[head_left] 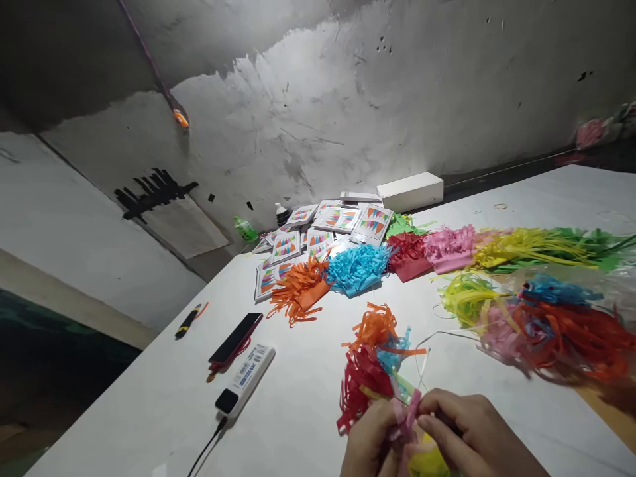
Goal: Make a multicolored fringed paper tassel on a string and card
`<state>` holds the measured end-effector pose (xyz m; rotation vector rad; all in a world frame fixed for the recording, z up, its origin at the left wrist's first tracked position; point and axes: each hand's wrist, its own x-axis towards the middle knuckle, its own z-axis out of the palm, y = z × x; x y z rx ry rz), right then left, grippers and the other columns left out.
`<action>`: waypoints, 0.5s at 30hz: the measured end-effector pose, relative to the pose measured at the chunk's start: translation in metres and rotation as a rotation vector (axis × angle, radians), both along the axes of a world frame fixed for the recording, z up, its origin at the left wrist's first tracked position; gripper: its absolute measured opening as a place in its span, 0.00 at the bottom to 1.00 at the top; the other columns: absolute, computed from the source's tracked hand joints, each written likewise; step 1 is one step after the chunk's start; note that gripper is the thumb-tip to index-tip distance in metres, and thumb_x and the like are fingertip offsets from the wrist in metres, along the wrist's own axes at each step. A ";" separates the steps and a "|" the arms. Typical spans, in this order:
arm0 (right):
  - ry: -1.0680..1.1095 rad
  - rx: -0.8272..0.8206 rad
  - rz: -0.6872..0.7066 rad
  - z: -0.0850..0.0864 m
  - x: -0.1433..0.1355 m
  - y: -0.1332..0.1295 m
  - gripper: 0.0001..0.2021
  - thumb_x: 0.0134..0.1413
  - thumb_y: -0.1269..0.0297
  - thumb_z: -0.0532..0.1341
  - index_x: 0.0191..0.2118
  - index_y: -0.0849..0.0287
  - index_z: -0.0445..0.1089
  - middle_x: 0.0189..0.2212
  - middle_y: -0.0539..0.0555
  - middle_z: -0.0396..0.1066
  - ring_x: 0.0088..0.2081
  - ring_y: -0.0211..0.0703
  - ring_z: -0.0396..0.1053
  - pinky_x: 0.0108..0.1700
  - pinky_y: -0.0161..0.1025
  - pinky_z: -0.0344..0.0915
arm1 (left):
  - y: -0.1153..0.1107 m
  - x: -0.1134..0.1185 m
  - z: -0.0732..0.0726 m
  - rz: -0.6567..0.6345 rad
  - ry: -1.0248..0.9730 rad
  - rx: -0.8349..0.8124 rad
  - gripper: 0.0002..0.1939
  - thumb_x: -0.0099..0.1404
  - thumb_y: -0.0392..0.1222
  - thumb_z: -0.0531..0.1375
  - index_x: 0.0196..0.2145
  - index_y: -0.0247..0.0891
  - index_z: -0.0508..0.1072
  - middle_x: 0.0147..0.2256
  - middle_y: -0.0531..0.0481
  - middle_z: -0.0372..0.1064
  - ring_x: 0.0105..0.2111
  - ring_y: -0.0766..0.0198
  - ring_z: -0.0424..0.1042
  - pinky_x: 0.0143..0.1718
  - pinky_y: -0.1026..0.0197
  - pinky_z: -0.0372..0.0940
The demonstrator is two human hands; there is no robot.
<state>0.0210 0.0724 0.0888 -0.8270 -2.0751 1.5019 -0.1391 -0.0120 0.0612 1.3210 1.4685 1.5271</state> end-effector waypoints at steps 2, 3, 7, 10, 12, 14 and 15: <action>0.011 -0.142 0.009 -0.003 0.002 0.003 0.16 0.60 0.46 0.55 0.43 0.49 0.72 0.20 0.45 0.70 0.24 0.44 0.68 0.28 0.38 0.61 | -0.002 -0.004 -0.002 -0.009 0.174 0.022 0.15 0.66 0.57 0.58 0.38 0.51 0.81 0.29 0.48 0.76 0.29 0.55 0.71 0.32 0.58 0.63; 0.020 -0.188 0.016 -0.006 0.003 0.003 0.19 0.59 0.44 0.56 0.46 0.50 0.72 0.19 0.44 0.68 0.23 0.44 0.67 0.27 0.38 0.60 | -0.003 -0.006 -0.003 -0.016 0.219 0.033 0.13 0.66 0.55 0.58 0.39 0.52 0.81 0.30 0.47 0.77 0.30 0.55 0.72 0.32 0.58 0.63; 0.035 -0.170 -0.029 -0.013 0.006 0.002 0.23 0.57 0.40 0.55 0.46 0.50 0.73 0.20 0.45 0.67 0.23 0.43 0.64 0.27 0.38 0.57 | -0.005 -0.011 -0.005 -0.068 0.193 0.029 0.14 0.67 0.56 0.57 0.42 0.52 0.80 0.33 0.48 0.78 0.32 0.54 0.74 0.35 0.58 0.64; 0.047 -0.168 -0.082 -0.016 0.005 -0.001 0.23 0.56 0.40 0.57 0.46 0.50 0.73 0.20 0.46 0.66 0.23 0.43 0.63 0.27 0.38 0.57 | -0.005 -0.008 -0.006 -0.077 0.183 0.017 0.18 0.67 0.59 0.55 0.40 0.50 0.80 0.31 0.47 0.78 0.30 0.54 0.73 0.33 0.57 0.64; 0.117 -0.327 -0.035 -0.019 0.003 -0.002 0.23 0.52 0.38 0.59 0.45 0.50 0.73 0.20 0.45 0.65 0.23 0.41 0.62 0.27 0.37 0.56 | -0.004 -0.005 -0.008 -0.048 0.228 0.033 0.17 0.68 0.58 0.55 0.38 0.49 0.80 0.30 0.47 0.78 0.28 0.55 0.72 0.31 0.58 0.63; 0.186 -0.494 0.011 -0.020 0.000 -0.003 0.25 0.49 0.37 0.61 0.45 0.49 0.73 0.19 0.44 0.64 0.21 0.39 0.59 0.26 0.36 0.54 | -0.003 -0.002 -0.011 -0.004 0.300 0.080 0.15 0.68 0.55 0.56 0.37 0.49 0.80 0.29 0.47 0.78 0.28 0.55 0.73 0.31 0.58 0.65; 0.201 -0.525 0.015 -0.021 -0.002 -0.003 0.25 0.49 0.36 0.61 0.45 0.49 0.73 0.18 0.43 0.63 0.21 0.38 0.58 0.25 0.36 0.54 | -0.003 -0.001 -0.013 0.015 0.335 0.106 0.14 0.69 0.54 0.56 0.38 0.50 0.80 0.30 0.47 0.78 0.29 0.55 0.74 0.32 0.58 0.66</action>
